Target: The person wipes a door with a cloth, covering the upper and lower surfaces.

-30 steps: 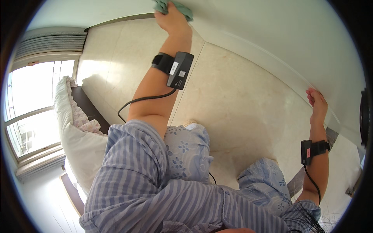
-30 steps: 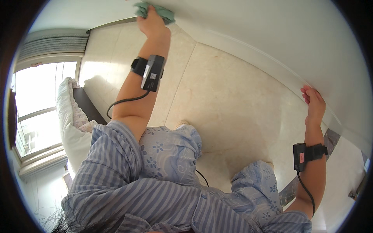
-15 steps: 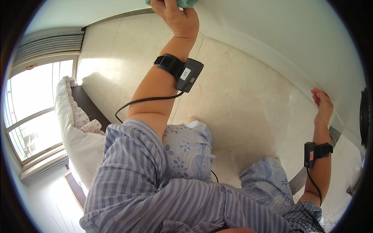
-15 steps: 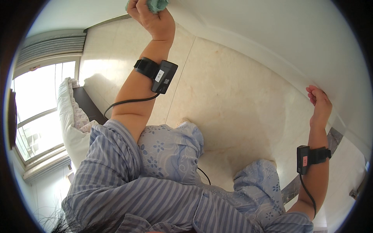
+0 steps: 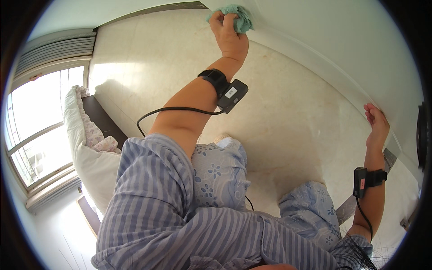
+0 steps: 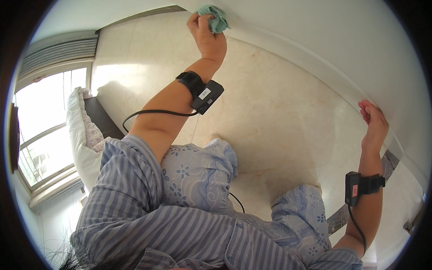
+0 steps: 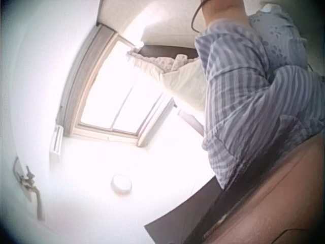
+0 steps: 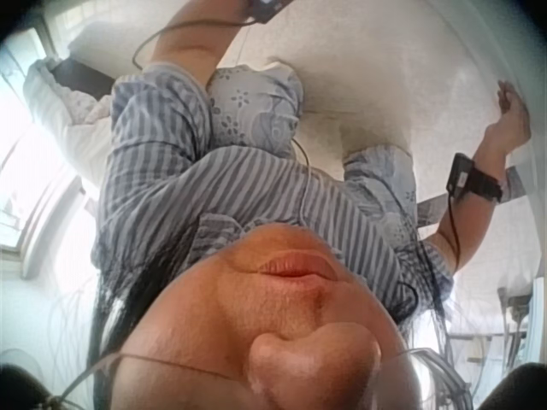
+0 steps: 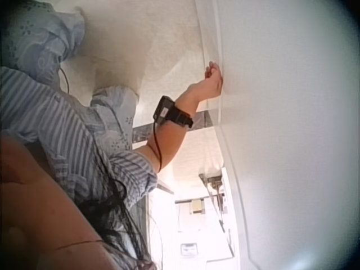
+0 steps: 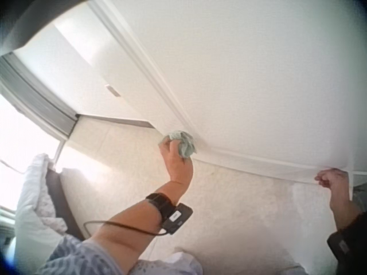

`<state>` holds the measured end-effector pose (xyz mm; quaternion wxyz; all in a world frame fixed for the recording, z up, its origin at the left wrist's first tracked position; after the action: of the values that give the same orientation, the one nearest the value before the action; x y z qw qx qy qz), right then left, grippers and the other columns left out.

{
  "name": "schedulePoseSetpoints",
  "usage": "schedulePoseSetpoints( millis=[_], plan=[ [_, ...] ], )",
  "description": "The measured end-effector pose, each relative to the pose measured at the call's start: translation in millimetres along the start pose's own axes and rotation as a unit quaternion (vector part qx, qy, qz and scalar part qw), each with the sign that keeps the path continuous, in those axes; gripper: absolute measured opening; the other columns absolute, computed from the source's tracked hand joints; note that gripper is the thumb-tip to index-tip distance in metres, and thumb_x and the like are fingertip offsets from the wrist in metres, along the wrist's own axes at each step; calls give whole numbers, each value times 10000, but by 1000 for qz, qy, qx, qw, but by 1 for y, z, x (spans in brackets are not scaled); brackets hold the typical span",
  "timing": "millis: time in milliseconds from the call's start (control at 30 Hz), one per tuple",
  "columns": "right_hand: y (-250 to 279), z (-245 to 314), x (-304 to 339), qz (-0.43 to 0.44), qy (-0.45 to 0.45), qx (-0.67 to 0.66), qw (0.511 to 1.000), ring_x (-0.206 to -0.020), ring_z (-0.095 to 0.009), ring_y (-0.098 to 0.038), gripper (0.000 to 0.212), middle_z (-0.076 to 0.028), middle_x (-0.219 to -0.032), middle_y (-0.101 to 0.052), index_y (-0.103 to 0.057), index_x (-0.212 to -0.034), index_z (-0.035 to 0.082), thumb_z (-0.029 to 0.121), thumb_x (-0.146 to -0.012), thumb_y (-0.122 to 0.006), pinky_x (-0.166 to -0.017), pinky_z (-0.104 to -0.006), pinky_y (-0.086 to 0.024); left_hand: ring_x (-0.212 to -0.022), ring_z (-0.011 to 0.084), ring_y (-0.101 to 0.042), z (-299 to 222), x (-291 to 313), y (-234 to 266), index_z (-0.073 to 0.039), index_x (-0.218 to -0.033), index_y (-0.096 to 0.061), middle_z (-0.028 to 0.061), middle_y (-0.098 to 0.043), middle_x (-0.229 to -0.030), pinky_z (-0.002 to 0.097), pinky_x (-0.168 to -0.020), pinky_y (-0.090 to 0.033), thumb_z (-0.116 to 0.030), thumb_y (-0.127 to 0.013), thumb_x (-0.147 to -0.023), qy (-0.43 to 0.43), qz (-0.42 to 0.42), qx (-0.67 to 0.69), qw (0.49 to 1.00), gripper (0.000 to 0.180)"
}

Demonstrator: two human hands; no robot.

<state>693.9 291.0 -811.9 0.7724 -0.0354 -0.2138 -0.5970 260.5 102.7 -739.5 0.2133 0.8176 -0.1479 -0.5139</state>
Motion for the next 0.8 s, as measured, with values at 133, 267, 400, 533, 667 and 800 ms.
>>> schedulePoseSetpoints(
  millis=[133, 267, 400, 533, 667, 800],
  plan=[
    [-6, 13, 6, -3, 12, -18, 1000, -852, -150, -617, 225, -113, -925, -674, -668, -954, -32, 121, -825, -565, -786, -239, -462, -1032, 365, -432, 27, 20, -19, -56, -1017, -466, 183, -358, -1154, 375, -895, -391, 114, -531, -683, 135, 65, 39, 988, 380],
    [-6, 14, 6, -1, 9, -13, 1000, -860, -145, -608, 229, -111, -933, -673, -667, -957, -33, 127, -828, -565, -791, -244, -455, -1051, 380, -437, 46, 34, -34, -36, -1074, -419, 182, -354, -1176, 405, -883, -403, 96, -518, -719, 263, 88, 66, 958, 391],
    [-11, 16, 7, 12, 9, -3, 1000, -854, -135, -596, 241, -104, -939, -673, -667, -964, -30, 142, -830, -563, -808, -248, -446, -1074, 386, -438, 58, 43, -45, -32, -1133, -366, 186, -336, -1203, 417, -878, -399, 47, -499, -775, 398, 111, 75, 908, 391],
    [-9, 12, 6, 14, 4, -1, 1000, -842, -127, -589, 248, -98, -946, -674, -667, -973, -24, 147, -829, -561, -811, -249, -444, -1039, 380, -487, 70, 48, -65, -18, -1140, -420, 230, -433, -1187, 421, -831, -421, -67, -512, -831, 454, 165, 80, 872, 326],
    [8, 7, 12, 0, -1, 2, 1000, -831, -122, -583, 248, -91, -943, -677, -670, -978, -15, 145, -825, -558, -812, -250, -442, -1010, 348, -539, 48, 81, -122, 24, -1182, -426, 204, -479, -1194, 516, -793, -476, -57, -524, -855, 132, 667, -214, 701, 351],
    [-22, 17, 2, 39, 10, 1, 999, -848, -132, -591, 251, -96, -941, -678, -670, -974, -17, 146, -819, -557, -817, -249, -442, -986, 350, -549, 107, 125, -145, 56, -1168, -414, 198, -478, -1184, 559, -846, -498, 3, -489, -867, 380, 334, 326, 799, 315]
  ],
)
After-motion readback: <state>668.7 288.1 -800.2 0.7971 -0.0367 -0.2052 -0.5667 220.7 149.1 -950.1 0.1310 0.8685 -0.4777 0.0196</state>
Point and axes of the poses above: each hand's wrist, its own x-axis away from the middle knuckle, its own y-axis out of the back of the hand, z = x × y, the point moved 7 cm from there along -x, towards the middle knuckle
